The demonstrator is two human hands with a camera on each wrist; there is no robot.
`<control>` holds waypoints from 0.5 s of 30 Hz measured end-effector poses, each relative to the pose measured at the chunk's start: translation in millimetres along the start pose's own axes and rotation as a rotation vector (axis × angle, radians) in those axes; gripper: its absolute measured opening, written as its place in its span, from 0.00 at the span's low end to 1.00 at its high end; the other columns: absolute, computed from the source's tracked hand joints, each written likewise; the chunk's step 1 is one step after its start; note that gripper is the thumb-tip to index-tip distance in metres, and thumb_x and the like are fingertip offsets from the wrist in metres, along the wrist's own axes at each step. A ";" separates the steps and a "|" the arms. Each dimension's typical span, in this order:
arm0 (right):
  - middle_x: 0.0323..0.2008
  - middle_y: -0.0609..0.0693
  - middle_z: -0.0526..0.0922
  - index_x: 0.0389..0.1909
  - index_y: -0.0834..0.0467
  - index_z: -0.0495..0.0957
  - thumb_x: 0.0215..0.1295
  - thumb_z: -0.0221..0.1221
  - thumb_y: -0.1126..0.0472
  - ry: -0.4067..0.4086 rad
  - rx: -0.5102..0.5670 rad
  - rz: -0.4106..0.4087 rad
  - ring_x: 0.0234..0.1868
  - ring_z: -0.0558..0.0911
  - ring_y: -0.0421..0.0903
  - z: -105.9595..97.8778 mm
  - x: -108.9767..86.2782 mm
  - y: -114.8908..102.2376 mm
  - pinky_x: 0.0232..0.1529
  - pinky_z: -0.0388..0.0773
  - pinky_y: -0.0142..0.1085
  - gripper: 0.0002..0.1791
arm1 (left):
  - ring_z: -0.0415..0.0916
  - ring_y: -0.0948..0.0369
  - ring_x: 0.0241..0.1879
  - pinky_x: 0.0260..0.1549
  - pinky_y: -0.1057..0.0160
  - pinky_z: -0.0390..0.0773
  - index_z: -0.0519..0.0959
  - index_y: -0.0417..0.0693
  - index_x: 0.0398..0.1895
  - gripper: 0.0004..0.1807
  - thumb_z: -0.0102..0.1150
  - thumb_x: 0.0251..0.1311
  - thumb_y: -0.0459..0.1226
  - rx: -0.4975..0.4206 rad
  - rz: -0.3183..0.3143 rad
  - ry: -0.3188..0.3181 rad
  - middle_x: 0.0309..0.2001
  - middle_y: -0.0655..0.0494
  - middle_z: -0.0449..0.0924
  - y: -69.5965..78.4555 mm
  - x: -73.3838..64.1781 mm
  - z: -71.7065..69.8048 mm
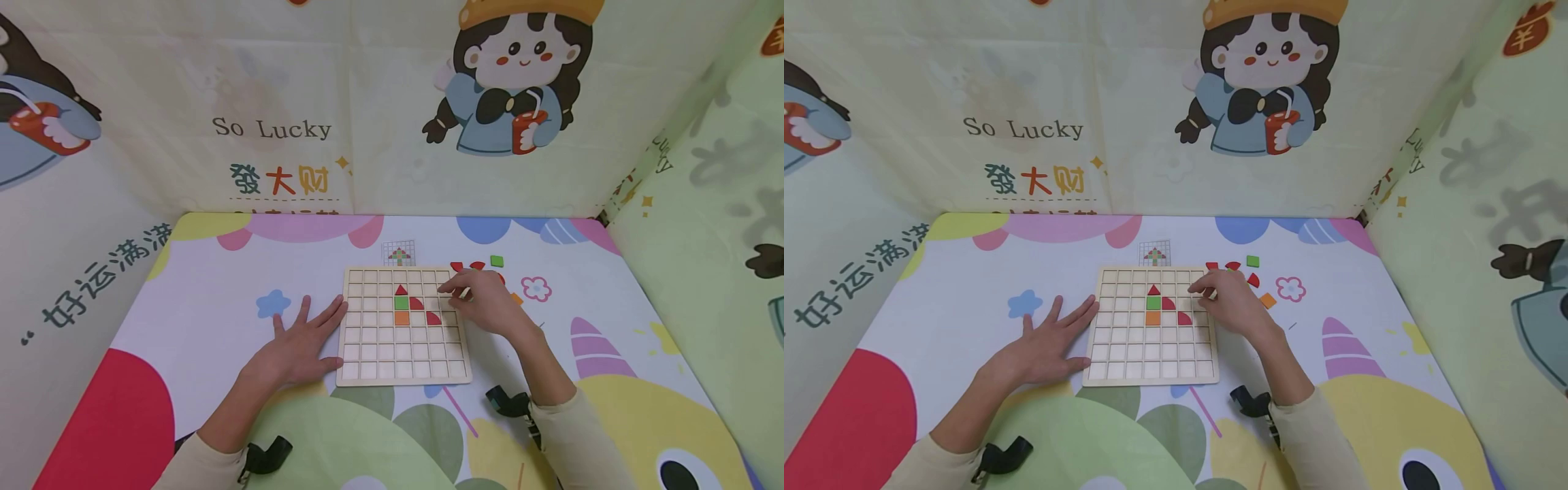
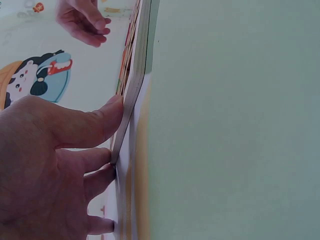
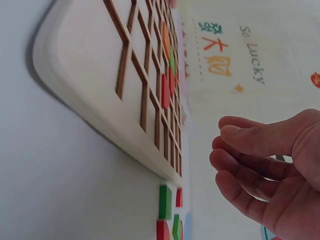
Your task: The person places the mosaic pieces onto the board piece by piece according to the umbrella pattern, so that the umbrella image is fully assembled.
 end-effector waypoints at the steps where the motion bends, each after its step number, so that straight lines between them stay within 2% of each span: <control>1: 0.41 0.53 0.91 0.46 0.61 0.90 0.62 0.68 0.72 0.011 0.005 0.000 0.39 0.85 0.46 -2.5 -0.5 2.8 0.42 0.86 0.43 0.12 | 0.36 0.30 0.82 0.61 0.11 0.44 0.49 0.56 0.86 0.51 0.65 0.66 0.52 0.000 0.000 0.002 0.86 0.60 0.43 -0.2 -0.1 0.0; 7: 0.40 0.54 0.88 0.48 0.61 0.90 0.64 0.67 0.71 0.047 0.018 0.078 0.38 0.85 0.48 -16.8 -4.6 20.3 0.40 0.85 0.41 0.12 | 0.36 0.30 0.82 0.61 0.11 0.45 0.49 0.56 0.86 0.51 0.65 0.66 0.52 0.001 0.001 0.005 0.86 0.60 0.44 -1.0 -0.4 0.1; 12: 0.42 0.56 0.89 0.50 0.61 0.89 0.65 0.67 0.69 0.079 -0.028 0.148 0.40 0.85 0.51 -26.1 -6.5 38.6 0.39 0.84 0.40 0.13 | 0.36 0.30 0.82 0.61 0.12 0.44 0.49 0.55 0.86 0.50 0.65 0.66 0.52 -0.010 0.001 0.005 0.86 0.60 0.44 -1.1 -0.2 0.3; 15: 0.40 0.56 0.88 0.50 0.61 0.89 0.65 0.66 0.69 0.091 -0.052 0.199 0.40 0.84 0.53 -29.9 -7.4 50.2 0.37 0.82 0.40 0.14 | 0.35 0.31 0.82 0.61 0.12 0.43 0.49 0.55 0.86 0.50 0.65 0.66 0.51 -0.018 0.002 0.004 0.86 0.59 0.44 -1.5 0.2 1.0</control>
Point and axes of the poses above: each hand's wrist, its own x-axis towards the middle knuckle, its own z-axis out of the palm, y = z × x, the point moved 2 cm from there along x, towards the middle knuckle
